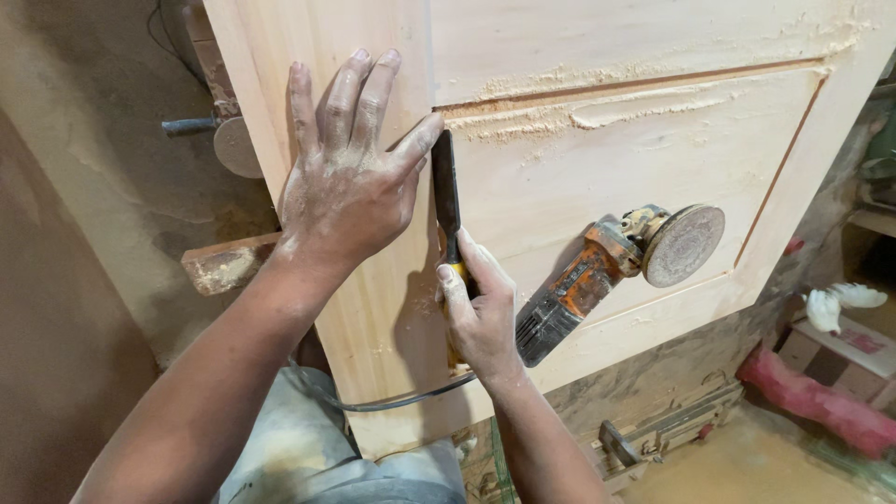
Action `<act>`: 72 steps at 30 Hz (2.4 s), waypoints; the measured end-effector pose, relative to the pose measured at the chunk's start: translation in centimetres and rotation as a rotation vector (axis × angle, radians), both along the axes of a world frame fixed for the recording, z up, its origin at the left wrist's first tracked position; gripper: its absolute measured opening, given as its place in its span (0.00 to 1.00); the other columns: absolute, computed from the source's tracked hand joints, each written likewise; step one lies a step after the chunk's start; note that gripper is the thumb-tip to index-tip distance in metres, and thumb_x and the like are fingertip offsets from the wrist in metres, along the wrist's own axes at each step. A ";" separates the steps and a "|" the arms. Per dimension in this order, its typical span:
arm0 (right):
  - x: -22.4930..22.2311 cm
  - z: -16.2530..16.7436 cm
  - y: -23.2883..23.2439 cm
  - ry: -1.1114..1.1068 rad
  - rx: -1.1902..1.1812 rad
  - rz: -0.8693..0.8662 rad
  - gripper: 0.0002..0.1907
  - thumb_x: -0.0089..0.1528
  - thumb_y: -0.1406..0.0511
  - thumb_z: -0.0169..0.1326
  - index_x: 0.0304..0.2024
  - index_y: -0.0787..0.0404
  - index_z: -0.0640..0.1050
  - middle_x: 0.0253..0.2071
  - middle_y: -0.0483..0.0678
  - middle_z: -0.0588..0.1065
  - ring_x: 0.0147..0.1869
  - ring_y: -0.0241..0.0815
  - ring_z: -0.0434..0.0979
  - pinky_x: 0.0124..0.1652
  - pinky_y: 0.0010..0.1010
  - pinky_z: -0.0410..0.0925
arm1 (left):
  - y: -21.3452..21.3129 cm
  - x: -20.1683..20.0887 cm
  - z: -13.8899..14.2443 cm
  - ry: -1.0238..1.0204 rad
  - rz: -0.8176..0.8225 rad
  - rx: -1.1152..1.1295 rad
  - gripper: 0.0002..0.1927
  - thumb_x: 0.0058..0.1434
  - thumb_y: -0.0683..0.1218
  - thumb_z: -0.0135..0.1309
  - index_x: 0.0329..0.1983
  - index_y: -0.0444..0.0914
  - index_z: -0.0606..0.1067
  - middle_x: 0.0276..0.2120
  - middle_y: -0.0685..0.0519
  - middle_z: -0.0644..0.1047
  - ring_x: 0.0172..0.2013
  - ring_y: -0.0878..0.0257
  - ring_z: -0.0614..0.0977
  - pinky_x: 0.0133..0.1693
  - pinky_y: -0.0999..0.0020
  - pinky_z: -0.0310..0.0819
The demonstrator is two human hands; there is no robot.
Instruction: The person works on a large wooden cabinet door panel resting against a workbench, using a chisel to trim and clean the recessed grooves around the raised panels. They run a finger along the grooves to check the edges, reposition the panel, and continue chiseling along different groove sections, brushing away shavings by hand.
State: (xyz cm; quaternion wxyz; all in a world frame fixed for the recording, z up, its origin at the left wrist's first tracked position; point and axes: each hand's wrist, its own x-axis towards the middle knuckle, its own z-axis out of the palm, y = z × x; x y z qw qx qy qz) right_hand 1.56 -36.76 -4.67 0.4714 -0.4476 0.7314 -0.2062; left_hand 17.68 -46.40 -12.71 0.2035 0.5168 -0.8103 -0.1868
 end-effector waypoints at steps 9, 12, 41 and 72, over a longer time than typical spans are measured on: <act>0.1 0.1 -0.3 0.039 -0.050 0.037 0.25 0.65 0.73 0.53 0.65 0.71 0.70 0.35 0.48 0.69 0.34 0.35 0.69 0.35 0.26 0.67 | 0.1 0.1 0.0 0.040 -0.014 0.014 0.18 0.71 0.48 0.56 0.63 0.47 0.78 0.71 0.40 0.62 0.76 0.44 0.56 0.75 0.34 0.33; -0.2 0.0 -0.3 0.095 -0.102 0.098 0.24 0.65 0.73 0.53 0.64 0.71 0.71 0.37 0.49 0.72 0.37 0.37 0.71 0.38 0.28 0.68 | 0.1 0.2 0.1 0.039 -0.014 0.019 0.19 0.71 0.47 0.57 0.64 0.47 0.78 0.72 0.40 0.62 0.76 0.44 0.56 0.75 0.35 0.33; 0.0 1.0 0.4 0.121 -0.133 0.128 0.24 0.65 0.73 0.53 0.64 0.71 0.71 0.40 0.53 0.74 0.39 0.42 0.75 0.40 0.30 0.70 | -0.1 0.4 0.4 0.039 -0.011 0.062 0.22 0.69 0.49 0.62 0.63 0.39 0.72 0.74 0.41 0.61 0.76 0.45 0.56 0.75 0.34 0.35; -1.8 0.6 -0.1 0.028 -0.035 0.105 0.24 0.65 0.73 0.55 0.63 0.71 0.71 0.42 0.57 0.77 0.40 0.43 0.77 0.43 0.31 0.72 | -0.3 0.2 1.0 -0.015 -0.029 0.122 0.27 0.69 0.48 0.61 0.69 0.41 0.69 0.75 0.40 0.60 0.76 0.43 0.56 0.74 0.31 0.34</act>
